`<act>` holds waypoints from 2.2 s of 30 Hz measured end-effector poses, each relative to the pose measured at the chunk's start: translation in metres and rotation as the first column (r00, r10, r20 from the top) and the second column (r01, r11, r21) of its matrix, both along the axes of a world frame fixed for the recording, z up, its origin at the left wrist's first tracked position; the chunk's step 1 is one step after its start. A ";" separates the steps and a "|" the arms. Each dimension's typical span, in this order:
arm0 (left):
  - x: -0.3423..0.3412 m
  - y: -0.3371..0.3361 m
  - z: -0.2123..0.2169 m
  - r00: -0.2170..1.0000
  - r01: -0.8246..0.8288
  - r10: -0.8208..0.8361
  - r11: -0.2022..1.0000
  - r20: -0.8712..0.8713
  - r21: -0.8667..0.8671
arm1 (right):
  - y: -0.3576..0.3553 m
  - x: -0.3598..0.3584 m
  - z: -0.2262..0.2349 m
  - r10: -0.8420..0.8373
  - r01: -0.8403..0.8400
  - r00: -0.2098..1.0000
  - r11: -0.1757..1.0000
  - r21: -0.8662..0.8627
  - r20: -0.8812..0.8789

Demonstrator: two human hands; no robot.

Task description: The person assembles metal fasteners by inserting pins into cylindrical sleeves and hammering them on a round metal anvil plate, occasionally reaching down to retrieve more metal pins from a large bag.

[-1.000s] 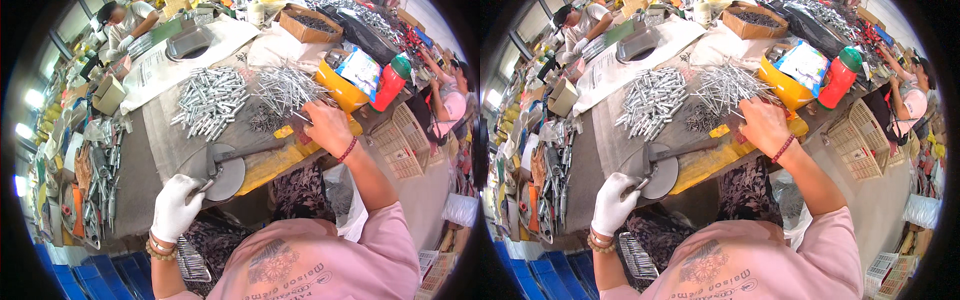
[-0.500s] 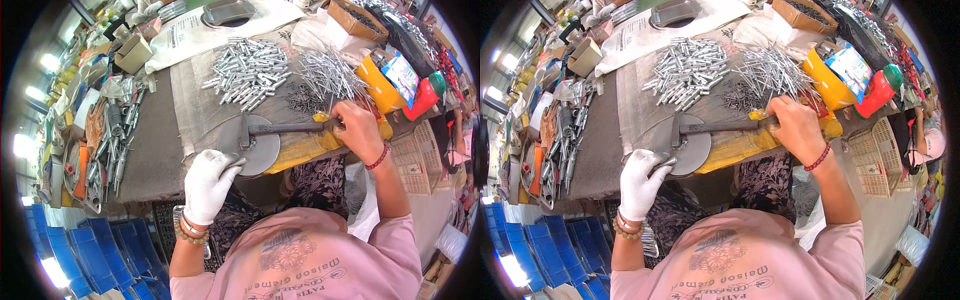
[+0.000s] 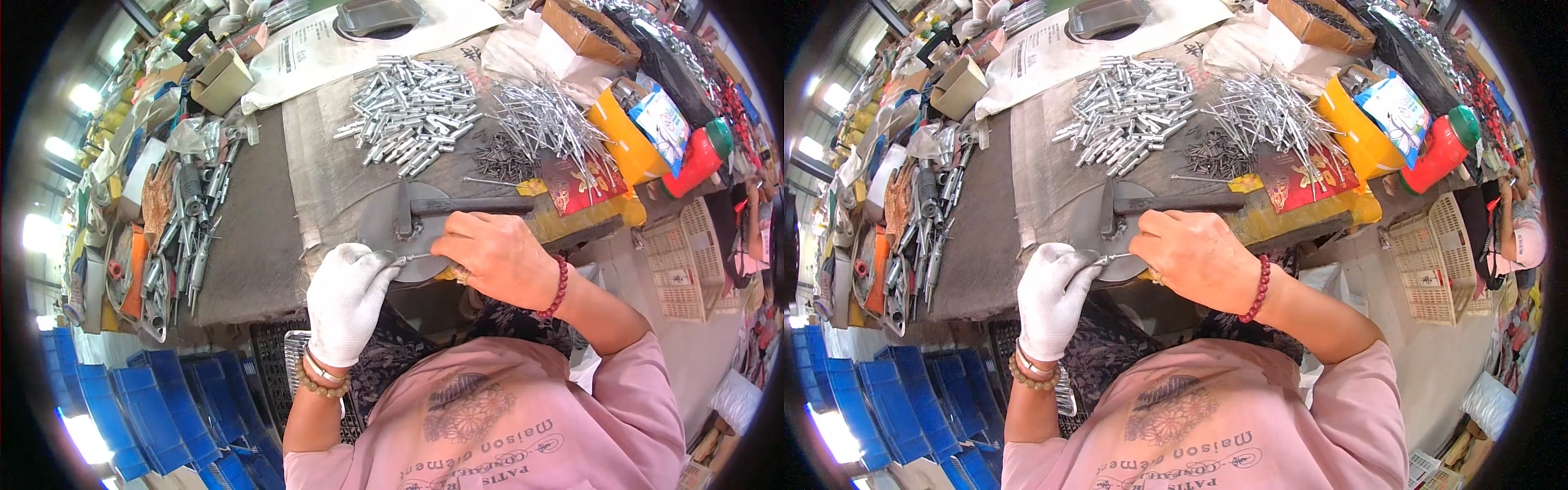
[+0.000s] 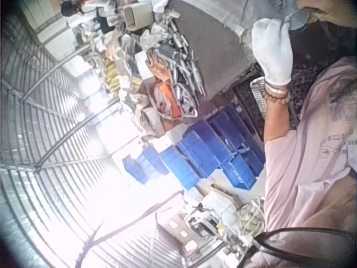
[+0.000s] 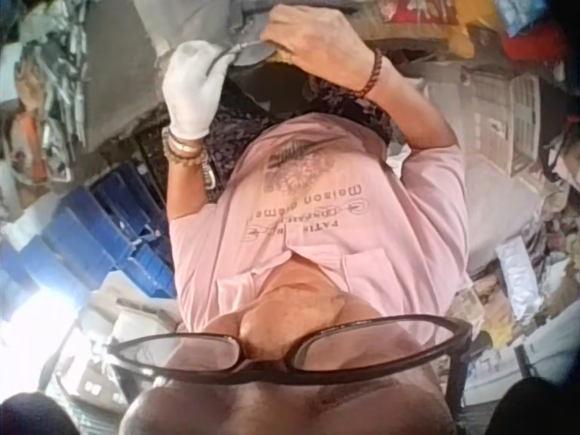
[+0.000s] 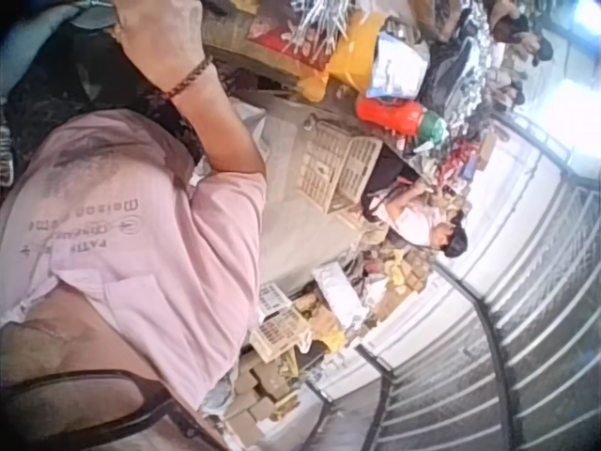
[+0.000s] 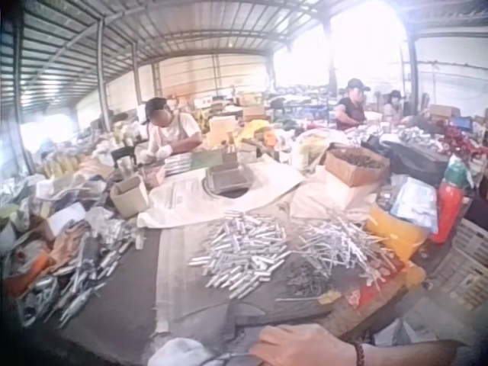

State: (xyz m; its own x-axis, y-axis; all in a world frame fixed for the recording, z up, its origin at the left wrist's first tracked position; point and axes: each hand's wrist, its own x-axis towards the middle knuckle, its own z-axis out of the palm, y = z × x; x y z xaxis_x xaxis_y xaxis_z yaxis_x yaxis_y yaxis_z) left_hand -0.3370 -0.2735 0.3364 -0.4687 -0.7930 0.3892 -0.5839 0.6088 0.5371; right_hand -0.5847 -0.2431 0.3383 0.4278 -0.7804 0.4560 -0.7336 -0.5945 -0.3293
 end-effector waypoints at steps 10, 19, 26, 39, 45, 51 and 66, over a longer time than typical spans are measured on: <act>0.003 0.002 -0.004 0.999 -0.006 0.009 0.998 0.049 -0.064 | -0.009 -0.004 0.008 0.109 -0.105 0.990 0.994 0.042 -0.085; 0.002 0.002 -0.006 1.000 -0.014 0.016 0.998 0.026 -0.054 | -0.025 -0.013 0.007 0.239 -0.229 0.968 0.966 0.124 -0.073; 0.002 -0.001 -0.011 0.999 0.002 0.001 0.997 0.045 -0.073 | -0.024 -0.002 -0.001 0.237 -0.235 0.967 0.972 0.031 -0.098; 0.002 0.003 -0.015 1.000 0.007 -0.009 0.994 -0.019 -0.106 | -0.002 -0.121 -0.010 -0.564 0.563 0.817 0.825 0.051 0.121; 0.005 0.002 -0.017 1.000 0.001 -0.004 0.994 -0.024 -0.114 | -0.004 -0.131 -0.011 -0.549 0.535 0.831 0.833 0.142 0.090; 0.003 0.002 -0.018 1.000 -0.006 0.003 0.993 -0.022 -0.120 | -0.006 -0.134 -0.012 -0.540 0.521 0.839 0.832 0.192 0.064; 0.001 0.001 -0.012 0.999 -0.021 0.024 0.994 0.022 -0.107 | -0.014 0.024 0.002 0.006 -0.030 0.954 0.997 0.073 0.300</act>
